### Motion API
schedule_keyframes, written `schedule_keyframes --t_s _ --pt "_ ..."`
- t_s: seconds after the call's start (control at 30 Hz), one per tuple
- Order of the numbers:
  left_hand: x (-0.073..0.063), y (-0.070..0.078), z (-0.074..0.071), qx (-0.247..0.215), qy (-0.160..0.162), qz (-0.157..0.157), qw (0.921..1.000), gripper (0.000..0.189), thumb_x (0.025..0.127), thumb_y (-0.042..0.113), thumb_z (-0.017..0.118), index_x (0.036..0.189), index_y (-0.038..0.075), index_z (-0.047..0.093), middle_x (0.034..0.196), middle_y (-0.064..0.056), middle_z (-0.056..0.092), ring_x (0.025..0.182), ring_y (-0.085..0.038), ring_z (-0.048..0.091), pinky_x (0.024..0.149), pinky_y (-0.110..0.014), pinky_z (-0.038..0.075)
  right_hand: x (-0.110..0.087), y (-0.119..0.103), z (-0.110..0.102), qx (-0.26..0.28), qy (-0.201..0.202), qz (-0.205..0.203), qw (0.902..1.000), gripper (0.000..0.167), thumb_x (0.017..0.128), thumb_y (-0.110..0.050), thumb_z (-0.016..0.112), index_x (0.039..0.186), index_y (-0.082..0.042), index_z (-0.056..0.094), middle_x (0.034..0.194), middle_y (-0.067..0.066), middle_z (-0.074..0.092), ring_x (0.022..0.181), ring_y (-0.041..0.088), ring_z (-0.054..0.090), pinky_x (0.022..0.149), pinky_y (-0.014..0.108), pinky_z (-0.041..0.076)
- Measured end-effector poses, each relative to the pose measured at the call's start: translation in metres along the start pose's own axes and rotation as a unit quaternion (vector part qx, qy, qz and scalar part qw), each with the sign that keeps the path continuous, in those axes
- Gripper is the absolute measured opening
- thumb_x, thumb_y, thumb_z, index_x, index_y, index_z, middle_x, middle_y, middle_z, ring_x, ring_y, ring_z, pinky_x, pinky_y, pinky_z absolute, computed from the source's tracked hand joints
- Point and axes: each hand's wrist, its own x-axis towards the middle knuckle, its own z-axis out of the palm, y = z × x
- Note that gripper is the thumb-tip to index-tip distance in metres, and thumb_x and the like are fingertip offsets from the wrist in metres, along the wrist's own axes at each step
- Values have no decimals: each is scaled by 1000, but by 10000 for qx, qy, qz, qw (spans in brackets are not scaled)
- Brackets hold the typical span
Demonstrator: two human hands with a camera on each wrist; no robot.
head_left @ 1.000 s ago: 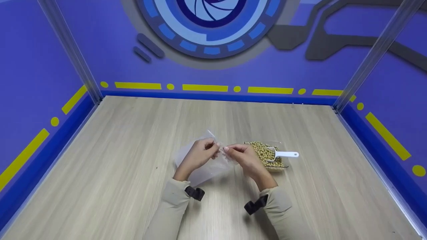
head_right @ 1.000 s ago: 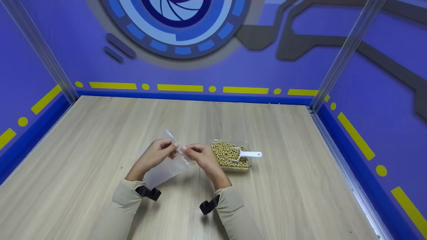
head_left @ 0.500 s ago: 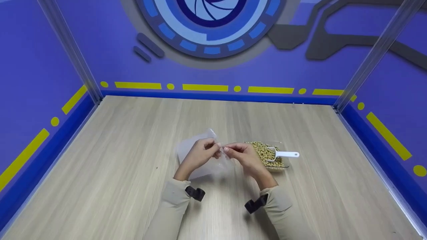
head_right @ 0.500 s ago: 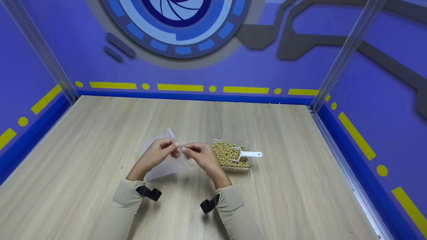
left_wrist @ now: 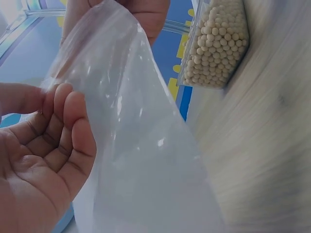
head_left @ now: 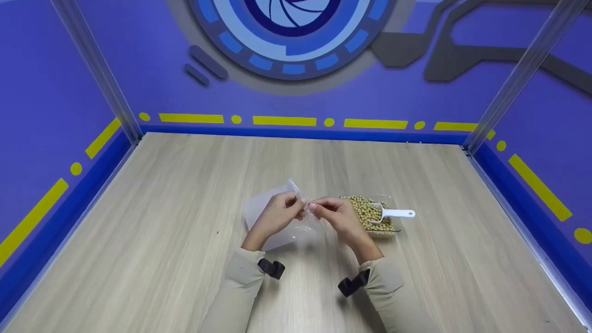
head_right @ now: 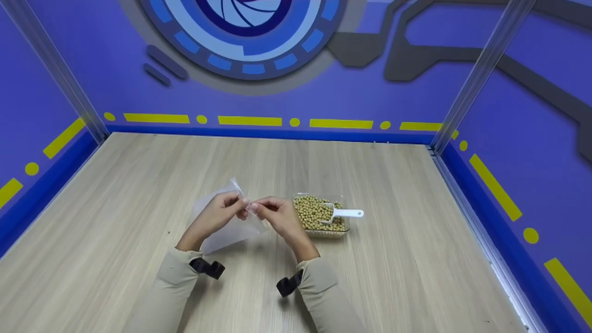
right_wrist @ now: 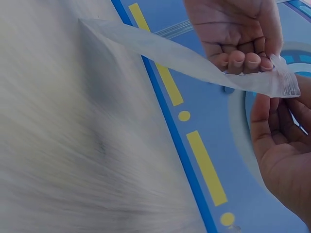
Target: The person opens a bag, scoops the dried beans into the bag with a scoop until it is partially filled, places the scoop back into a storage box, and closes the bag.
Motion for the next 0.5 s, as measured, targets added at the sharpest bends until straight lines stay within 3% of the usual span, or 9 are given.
schedule_keyframes --t_s 0.13,0.33,0.5 --pt "1 -2 -2 55 -42 231 9997 24 97 16 54 84 -3 61 82 -14 65 71 -12 60 74 -42 56 0 0 3 -45 140 9 9999 23 89 -7 66 98 14 67 73 -7 63 70 8 55 66 22 45" --pt "2 -4 -3 300 -83 364 9989 23 96 12 53 77 0 59 72 -5 62 66 -8 57 60 -21 47 -2 0 6 -129 67 4 9999 20 91 -6 62 96 14 67 69 -5 58 67 7 53 63 23 42" --pt "2 -7 -3 251 -152 365 9989 23 96 11 53 77 -1 59 72 -4 61 66 -8 57 64 -26 51 -5 -6 8 -195 -53 -46 9998 20 92 -2 59 96 16 65 70 -2 56 66 8 51 60 21 39"
